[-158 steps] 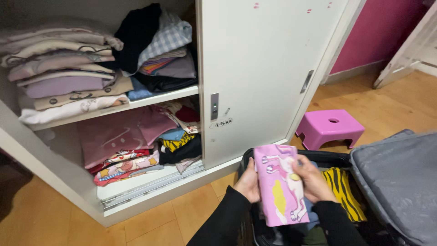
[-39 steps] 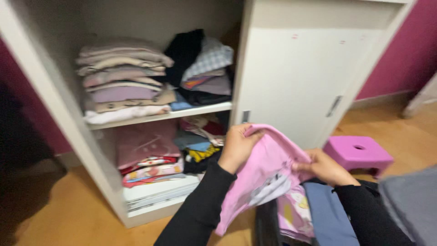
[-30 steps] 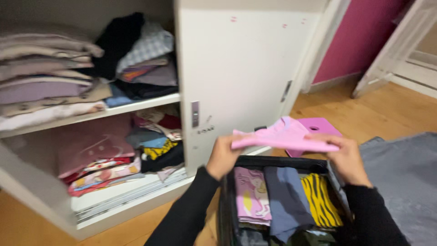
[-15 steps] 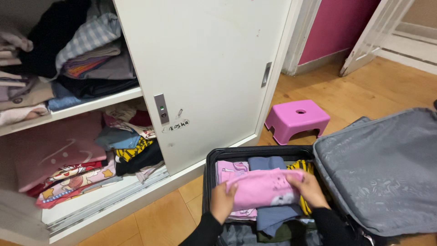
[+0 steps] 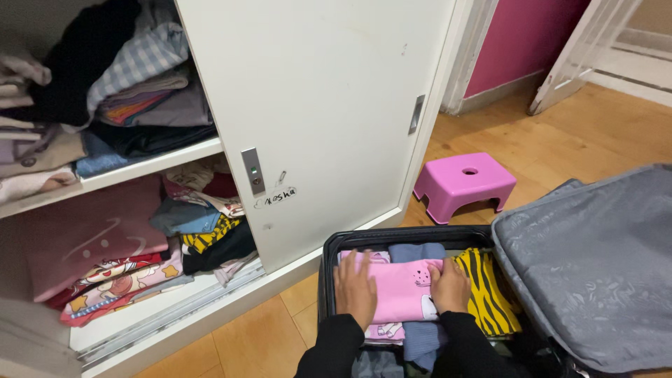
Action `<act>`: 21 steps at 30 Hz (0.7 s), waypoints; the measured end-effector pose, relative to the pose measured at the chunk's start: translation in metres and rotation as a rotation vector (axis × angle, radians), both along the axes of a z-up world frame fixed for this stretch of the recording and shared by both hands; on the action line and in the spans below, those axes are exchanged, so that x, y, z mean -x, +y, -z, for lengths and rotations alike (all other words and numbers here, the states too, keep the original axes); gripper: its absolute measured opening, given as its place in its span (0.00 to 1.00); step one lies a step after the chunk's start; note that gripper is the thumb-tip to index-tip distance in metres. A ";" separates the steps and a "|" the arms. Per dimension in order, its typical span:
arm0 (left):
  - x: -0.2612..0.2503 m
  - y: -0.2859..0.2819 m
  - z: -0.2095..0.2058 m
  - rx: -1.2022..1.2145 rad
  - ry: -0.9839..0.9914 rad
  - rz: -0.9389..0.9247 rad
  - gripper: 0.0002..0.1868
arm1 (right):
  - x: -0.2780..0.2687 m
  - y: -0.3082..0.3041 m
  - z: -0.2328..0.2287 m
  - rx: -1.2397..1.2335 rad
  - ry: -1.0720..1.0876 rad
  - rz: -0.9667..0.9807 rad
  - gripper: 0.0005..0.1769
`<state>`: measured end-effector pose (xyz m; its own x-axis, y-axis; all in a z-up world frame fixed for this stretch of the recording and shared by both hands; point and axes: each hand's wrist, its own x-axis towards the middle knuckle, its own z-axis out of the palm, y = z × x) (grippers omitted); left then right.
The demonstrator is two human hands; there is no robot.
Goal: The person takes folded clothes from a white wardrobe and places them into an open suitcase on the floor. They handle multiple items including patterned shirts, striped garments, and solid-colored pieces, arranging them in layers inside the suitcase.
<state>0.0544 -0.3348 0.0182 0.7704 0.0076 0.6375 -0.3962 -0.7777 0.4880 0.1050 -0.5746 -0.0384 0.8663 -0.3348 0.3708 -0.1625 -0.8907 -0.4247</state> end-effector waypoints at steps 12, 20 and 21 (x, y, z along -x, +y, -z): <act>-0.006 -0.004 0.028 0.071 0.182 0.120 0.23 | 0.068 0.069 -0.057 0.310 0.413 -0.773 0.50; -0.003 0.003 0.026 0.212 -0.038 0.171 0.30 | 0.022 0.019 -0.016 -0.249 0.099 -0.774 0.28; -0.004 0.004 0.025 0.220 -0.079 0.176 0.32 | 0.014 0.006 -0.012 -0.382 0.004 -0.790 0.25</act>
